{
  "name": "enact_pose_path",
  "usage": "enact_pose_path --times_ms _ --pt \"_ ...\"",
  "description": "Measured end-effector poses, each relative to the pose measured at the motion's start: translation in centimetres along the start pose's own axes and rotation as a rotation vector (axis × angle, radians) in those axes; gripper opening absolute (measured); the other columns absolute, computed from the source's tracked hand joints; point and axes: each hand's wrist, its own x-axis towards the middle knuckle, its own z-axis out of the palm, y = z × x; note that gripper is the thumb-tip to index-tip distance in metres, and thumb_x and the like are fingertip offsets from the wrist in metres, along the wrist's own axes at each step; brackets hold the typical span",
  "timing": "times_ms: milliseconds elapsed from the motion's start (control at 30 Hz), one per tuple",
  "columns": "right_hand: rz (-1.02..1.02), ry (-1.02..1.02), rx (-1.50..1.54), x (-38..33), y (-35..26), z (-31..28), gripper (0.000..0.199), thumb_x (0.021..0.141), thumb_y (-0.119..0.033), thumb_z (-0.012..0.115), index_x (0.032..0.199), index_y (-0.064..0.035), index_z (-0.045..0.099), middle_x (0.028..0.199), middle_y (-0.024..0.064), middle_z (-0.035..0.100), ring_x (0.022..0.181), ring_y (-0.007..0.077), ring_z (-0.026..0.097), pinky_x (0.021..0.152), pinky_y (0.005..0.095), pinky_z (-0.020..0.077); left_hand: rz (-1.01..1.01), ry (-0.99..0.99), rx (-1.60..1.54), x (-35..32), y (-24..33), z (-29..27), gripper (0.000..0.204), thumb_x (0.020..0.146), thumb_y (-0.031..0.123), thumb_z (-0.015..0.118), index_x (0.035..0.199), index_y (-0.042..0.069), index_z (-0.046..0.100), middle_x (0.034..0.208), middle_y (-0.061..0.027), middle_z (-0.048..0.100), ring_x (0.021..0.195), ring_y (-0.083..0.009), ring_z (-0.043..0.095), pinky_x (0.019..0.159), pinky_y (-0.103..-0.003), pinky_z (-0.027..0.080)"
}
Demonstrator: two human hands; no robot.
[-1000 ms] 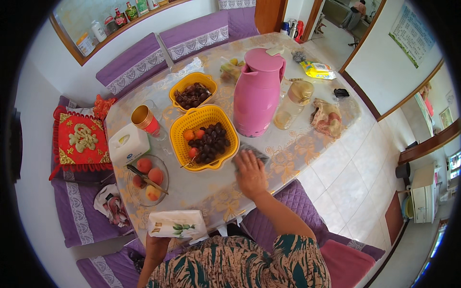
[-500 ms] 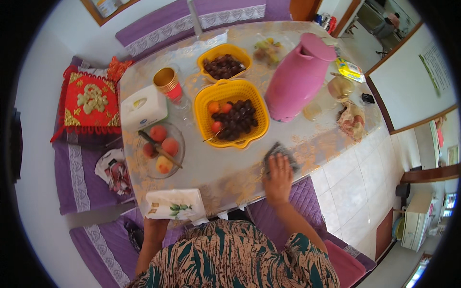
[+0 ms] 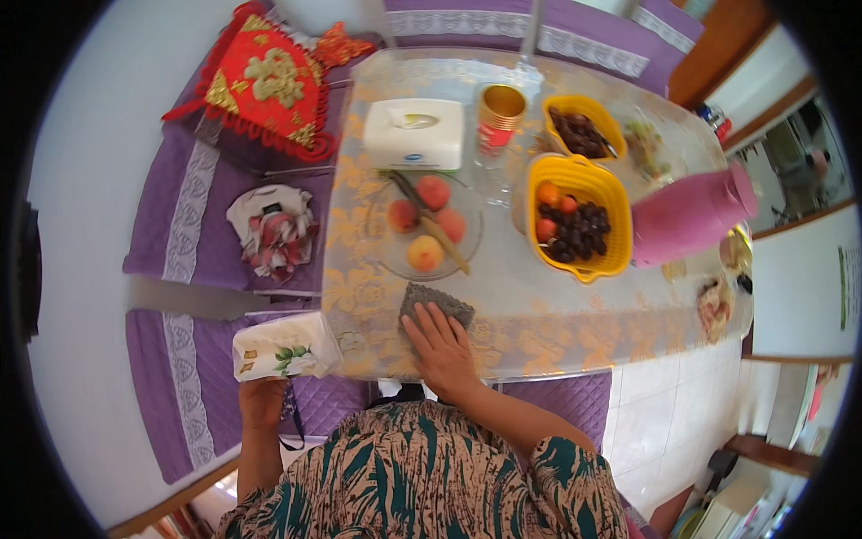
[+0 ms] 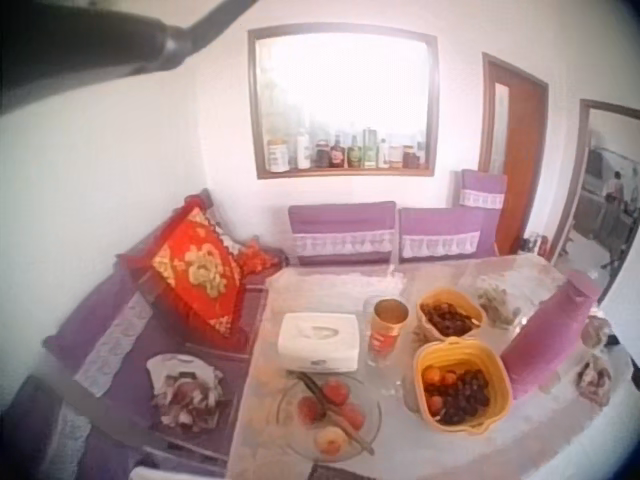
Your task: The person wipes the surface of a dining table with a cloth, moving bowls, a jug, and a teapot aside to reach all areas.
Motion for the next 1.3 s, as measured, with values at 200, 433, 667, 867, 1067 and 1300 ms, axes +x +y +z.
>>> enact_pose_path --times_ms 200,433,667,867,1067,1300 --pt "-0.223 0.045 -0.012 7.1 -4.2 3.5 0.063 0.081 -0.018 0.062 0.141 -0.0106 0.042 0.149 0.0126 0.036 0.139 0.0288 0.03 0.11 0.0445 0.0242 0.036 0.119 -0.084 -4.0 0.2 -4.0 0.056 0.083 0.007 0.06 0.136 0.003 0.042 0.132 -0.0124 0.054 0.117 -0.0271 0.056 0.097 -0.04 0.05" --pt "-0.406 -0.07 -0.046 10.8 -6.4 6.6 0.053 0.089 -0.021 0.055 0.14 -0.0127 0.043 0.15 0.0114 0.035 0.141 0.0279 0.029 0.112 0.0458 0.0245 0.069 0.143 -0.151 -5.4 0.6 -5.6 0.057 0.082 0.005 0.057 0.136 0.002 0.041 0.132 -0.0122 0.053 0.117 -0.026 0.056 0.099 -0.038 0.047" --pt "-0.621 -0.315 0.044 3.7 -4.7 5.2 0.054 0.089 -0.018 0.051 0.142 -0.0141 0.04 0.152 0.0101 0.033 0.142 0.027 0.028 0.114 0.0445 0.0224 0.041 0.061 -0.129 -3.2 -0.4 -3.2 0.054 0.081 0.003 0.058 0.133 0.001 0.045 0.128 -0.0124 0.056 0.115 -0.0261 0.057 0.096 -0.039 0.048" --pt "-0.357 -0.305 -0.029 -3.4 1.8 -1.3 0.067 0.084 -0.014 0.059 0.146 -0.0223 0.034 0.154 0.0055 0.03 0.142 0.0241 0.027 0.114 0.0428 0.022 -0.156 -0.006 -0.069 -1.0 -3.5 2.1 0.052 0.078 -0.005 0.062 0.128 -0.001 0.049 0.121 -0.0124 0.06 0.106 -0.0256 0.062 0.089 -0.038 0.054" --pt "0.201 -0.122 -0.213 -13.1 10.4 -7.8 0.07 0.081 -0.012 0.066 0.145 -0.0217 0.038 0.155 0.0053 0.029 0.144 0.0249 0.024 0.115 0.0447 0.0189 -0.374 -0.185 0.111 0.9 -8.4 9.7 0.053 0.075 -0.009 0.062 0.125 0.003 0.048 0.114 -0.0118 0.062 0.104 -0.026 0.063 0.087 -0.038 0.056" --pt "0.862 0.347 -0.141 -20.2 17.3 -10.3 0.051 0.091 -0.011 0.056 0.141 -0.0177 0.044 0.148 0.0069 0.039 0.14 0.024 0.032 0.11 0.0443 0.0245 -0.618 -0.354 0.297 3.0 -16.4 19.6 0.041 0.087 0.002 0.063 0.125 0.005 0.046 0.113 -0.0094 0.06 0.1 -0.0201 0.063 0.079 -0.032 0.056"
